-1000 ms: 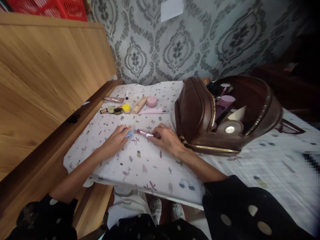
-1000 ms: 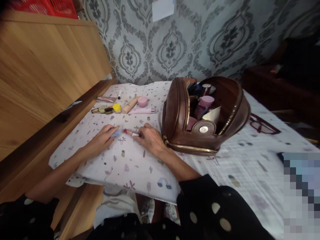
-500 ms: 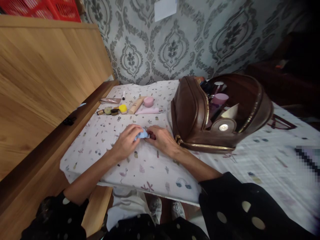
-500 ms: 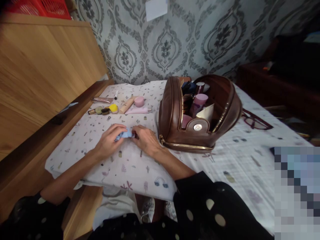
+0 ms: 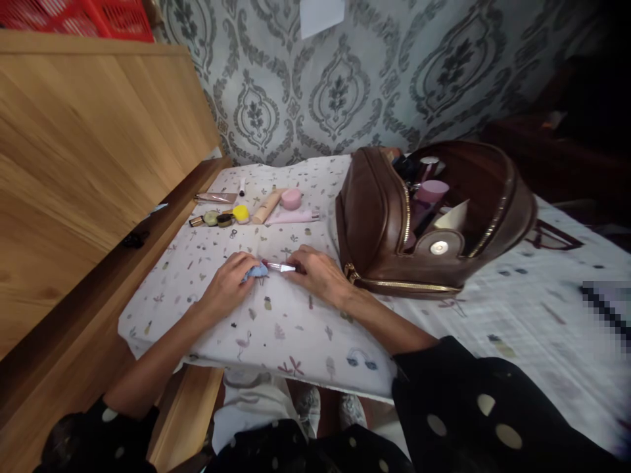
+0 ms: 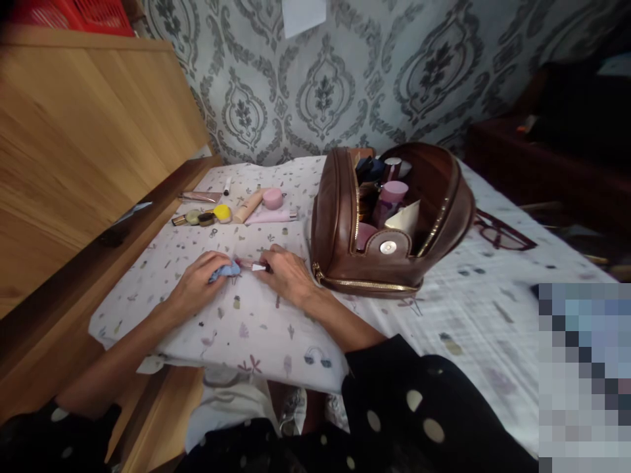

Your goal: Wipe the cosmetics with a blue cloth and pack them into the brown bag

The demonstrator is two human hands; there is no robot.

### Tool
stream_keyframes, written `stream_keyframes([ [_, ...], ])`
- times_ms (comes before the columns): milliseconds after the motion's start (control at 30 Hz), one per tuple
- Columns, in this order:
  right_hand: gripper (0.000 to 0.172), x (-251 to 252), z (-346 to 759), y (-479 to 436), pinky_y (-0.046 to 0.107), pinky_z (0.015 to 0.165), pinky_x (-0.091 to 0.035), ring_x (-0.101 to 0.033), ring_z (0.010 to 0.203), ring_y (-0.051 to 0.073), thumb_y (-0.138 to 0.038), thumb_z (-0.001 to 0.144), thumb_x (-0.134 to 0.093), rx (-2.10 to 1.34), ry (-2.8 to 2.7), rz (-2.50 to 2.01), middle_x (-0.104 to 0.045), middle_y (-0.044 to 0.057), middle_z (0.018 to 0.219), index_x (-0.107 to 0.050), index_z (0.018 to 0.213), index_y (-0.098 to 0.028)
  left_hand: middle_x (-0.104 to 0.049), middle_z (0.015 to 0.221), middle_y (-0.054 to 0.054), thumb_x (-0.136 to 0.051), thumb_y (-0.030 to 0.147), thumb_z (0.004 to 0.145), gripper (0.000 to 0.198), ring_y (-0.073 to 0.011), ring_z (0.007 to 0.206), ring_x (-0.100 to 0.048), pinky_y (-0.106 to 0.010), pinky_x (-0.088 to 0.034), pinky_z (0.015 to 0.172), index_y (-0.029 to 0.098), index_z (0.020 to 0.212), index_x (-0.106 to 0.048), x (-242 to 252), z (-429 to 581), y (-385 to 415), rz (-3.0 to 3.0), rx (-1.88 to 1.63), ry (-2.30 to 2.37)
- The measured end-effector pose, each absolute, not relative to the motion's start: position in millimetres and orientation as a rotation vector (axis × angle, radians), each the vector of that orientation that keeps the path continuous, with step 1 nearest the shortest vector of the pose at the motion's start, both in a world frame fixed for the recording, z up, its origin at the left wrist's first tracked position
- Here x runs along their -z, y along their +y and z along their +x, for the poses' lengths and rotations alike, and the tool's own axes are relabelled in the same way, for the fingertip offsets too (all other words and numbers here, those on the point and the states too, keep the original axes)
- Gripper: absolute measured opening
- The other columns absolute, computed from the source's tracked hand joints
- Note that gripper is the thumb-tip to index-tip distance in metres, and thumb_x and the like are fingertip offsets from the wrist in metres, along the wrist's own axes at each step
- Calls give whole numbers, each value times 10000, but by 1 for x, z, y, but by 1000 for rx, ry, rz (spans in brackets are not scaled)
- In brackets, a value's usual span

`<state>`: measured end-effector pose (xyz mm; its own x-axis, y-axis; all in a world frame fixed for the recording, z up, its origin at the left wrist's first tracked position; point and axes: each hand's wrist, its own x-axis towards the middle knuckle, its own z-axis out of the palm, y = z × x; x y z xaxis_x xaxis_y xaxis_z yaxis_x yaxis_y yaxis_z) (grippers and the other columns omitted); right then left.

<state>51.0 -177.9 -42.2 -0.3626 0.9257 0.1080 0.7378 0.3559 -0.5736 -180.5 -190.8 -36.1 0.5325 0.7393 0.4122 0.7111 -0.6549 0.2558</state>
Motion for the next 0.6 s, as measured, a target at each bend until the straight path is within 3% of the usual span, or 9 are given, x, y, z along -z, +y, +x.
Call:
stream_keyframes([
  [200, 110, 43, 50, -180, 257, 706, -381, -566, 776, 156, -190, 868, -657, -593, -2217, -1363, -649, 26, 883, -662, 978, -185, -630, 1055, -58, -488, 77, 899, 229, -197, 1038, -594, -328, -492, 921, 188, 1052, -615, 21, -163, -196, 2676, -904, 1262],
  [400, 190, 42, 49, -180, 262, 723, -391, -581, 810, 162, -171, 852, -671, -570, -2236, -1371, -661, 38, 921, -677, 1041, -179, -625, 1044, -68, -447, 78, 898, 259, -212, 999, -582, -357, -495, 898, 187, 1056, -621, 27, -156, -192, 2724, -699, 1206],
  [600, 128, 42, 49, -180, 263, 736, -408, -587, 808, 157, -146, 864, -642, -592, -2232, -1352, -631, 38, 914, -698, 977, -172, -616, 978, -44, -460, 124, 881, 206, -198, 944, -589, -327, -474, 854, 190, 985, -626, 15, -159, -194, 2547, -651, 1314],
])
